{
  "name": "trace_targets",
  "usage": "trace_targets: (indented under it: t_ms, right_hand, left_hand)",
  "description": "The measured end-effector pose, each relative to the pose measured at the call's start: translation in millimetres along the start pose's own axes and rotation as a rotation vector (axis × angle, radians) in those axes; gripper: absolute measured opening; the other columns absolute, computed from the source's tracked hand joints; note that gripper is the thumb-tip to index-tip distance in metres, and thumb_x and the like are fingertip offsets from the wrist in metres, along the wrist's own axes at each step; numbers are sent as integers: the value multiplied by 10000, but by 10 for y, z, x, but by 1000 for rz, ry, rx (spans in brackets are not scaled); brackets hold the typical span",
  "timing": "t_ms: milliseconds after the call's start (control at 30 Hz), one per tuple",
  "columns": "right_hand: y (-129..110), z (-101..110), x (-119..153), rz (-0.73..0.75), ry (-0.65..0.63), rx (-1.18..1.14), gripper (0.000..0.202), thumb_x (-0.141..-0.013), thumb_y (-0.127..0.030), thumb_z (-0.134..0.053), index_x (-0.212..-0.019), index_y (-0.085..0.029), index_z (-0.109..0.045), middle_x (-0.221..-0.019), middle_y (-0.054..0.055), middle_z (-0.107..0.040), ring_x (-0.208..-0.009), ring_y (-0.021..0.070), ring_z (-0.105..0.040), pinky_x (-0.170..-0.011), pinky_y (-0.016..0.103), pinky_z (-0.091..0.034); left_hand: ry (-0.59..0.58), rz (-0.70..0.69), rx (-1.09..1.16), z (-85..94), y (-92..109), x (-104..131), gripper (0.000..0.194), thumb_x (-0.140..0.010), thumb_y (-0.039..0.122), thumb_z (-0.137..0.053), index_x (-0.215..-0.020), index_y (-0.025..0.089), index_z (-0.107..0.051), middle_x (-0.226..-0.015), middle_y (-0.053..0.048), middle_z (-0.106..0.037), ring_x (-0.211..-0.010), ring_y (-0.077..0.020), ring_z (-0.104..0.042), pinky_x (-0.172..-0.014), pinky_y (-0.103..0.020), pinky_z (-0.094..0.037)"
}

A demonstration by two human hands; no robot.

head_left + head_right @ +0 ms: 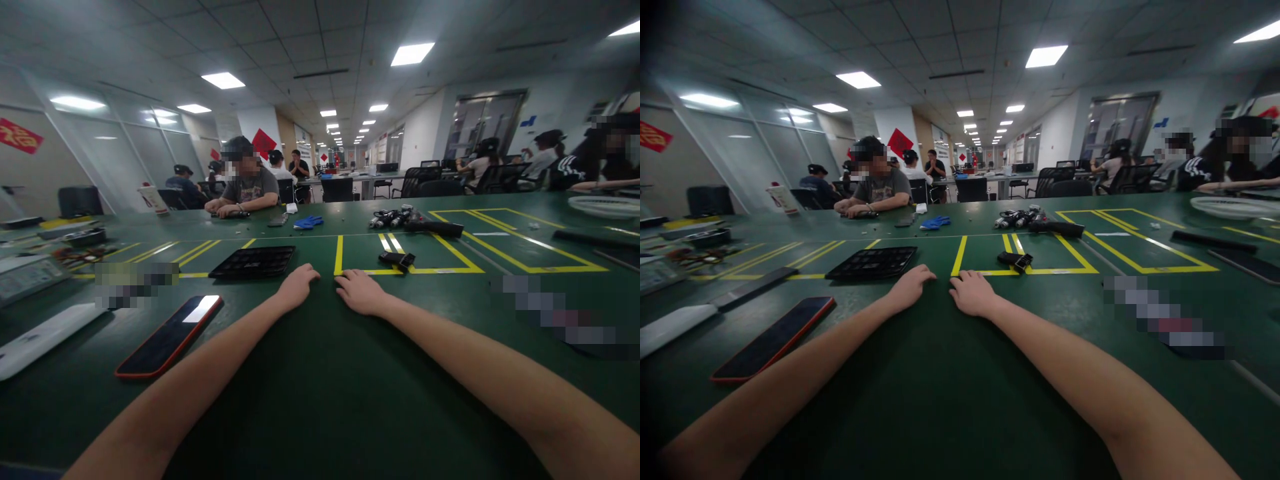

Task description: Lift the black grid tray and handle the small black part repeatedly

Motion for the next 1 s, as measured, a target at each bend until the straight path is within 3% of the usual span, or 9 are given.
trace_targets:
  t_ms: [133,300,367,433,500,600,767,867,1000]
  right_hand:
    - [167,120,-14,-27,50,40,407,-871,-379,-358,-1173,-169,-533,-1179,107,-550,-1066,242,-490,-904,367,-394]
    - [846,384,129,-357,245,271,394,-858,-325,-381,-1178,-133,-507,-1246,154,-484,-1163,294,-394,-970,448,-300]
    - [1072,371,212,-450,196,315,398,-849,-352,-392,-1173,-150,-503,-1245,153,-481,-1171,321,-378,-979,518,-252]
    - [1231,302,273,-531,98,262,423,-848,-383,-376,-1192,-161,-482,-1221,151,-496,-1104,326,-439,-925,508,-316]
    - [1305,238,300,-566,45,205,446,-849,-388,-358,-1223,-161,-448,-1216,154,-495,-1048,318,-480,-865,448,-380]
    - [1315,205,293,-559,47,196,459,-850,-372,-347,-1246,-153,-420,-1237,158,-474,-1056,322,-472,-848,408,-395]
    - [1306,208,281,-558,32,193,460,-848,-376,-338,-1236,-145,-423,-1231,154,-476,-1038,326,-478,-829,405,-403]
    - [1315,207,281,-557,30,184,454,-844,-380,-340,-1222,-147,-435,-1217,156,-480,-1033,325,-480,-809,402,-409]
    - [1313,204,276,-546,45,174,462,-841,-382,-338,-1226,-144,-432,-1218,167,-478,-1030,332,-480,-793,410,-413]
  left_hand:
    - [-62,20,-83,29,-17,-8,378,-805,51,-328,-1018,151,-624,-1005,-83,-570,-928,-177,-548,-818,-291,-443]
    - [-44,40,-280,183,191,80,297,-850,160,-357,-1006,134,-608,-998,-115,-574,-940,-223,-531,-710,-311,-463]
    - [-22,-33,-266,208,399,182,289,-870,202,-360,-1007,124,-602,-996,-119,-584,-938,-223,-531,-761,-339,-453]
    - [-54,-170,-150,190,640,304,309,-892,279,-363,-1051,134,-585,-1051,-104,-585,-974,-206,-529,-848,-352,-427]
    - [-111,-257,-48,159,835,410,360,-895,369,-372,-1113,150,-557,-1145,-96,-559,-1050,-204,-505,-904,-356,-402]
    - [-148,-263,-13,153,959,469,372,-901,379,-357,-1134,154,-542,-1181,-93,-539,-1084,-203,-489,-913,-354,-396]
    - [-74,-33,-242,278,764,373,317,-897,345,-360,-1021,133,-561,-1043,-114,-567,-925,-220,-546,-771,-351,-440]
    - [-149,194,-319,289,528,341,332,-886,383,-371,-979,119,-550,-915,-126,-591,-788,-233,-582,-634,-329,-447]
    - [-228,163,-202,198,317,351,221,-886,270,-379,-921,138,-554,-816,-103,-611,-732,-216,-594,-624,-306,-434]
Point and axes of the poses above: each hand's wrist, its own x-axis away from the middle knuckle, its own z-axis out of the back of the hand, y = z × x, the point moved 3 cm from there along -x, towards the middle knuckle
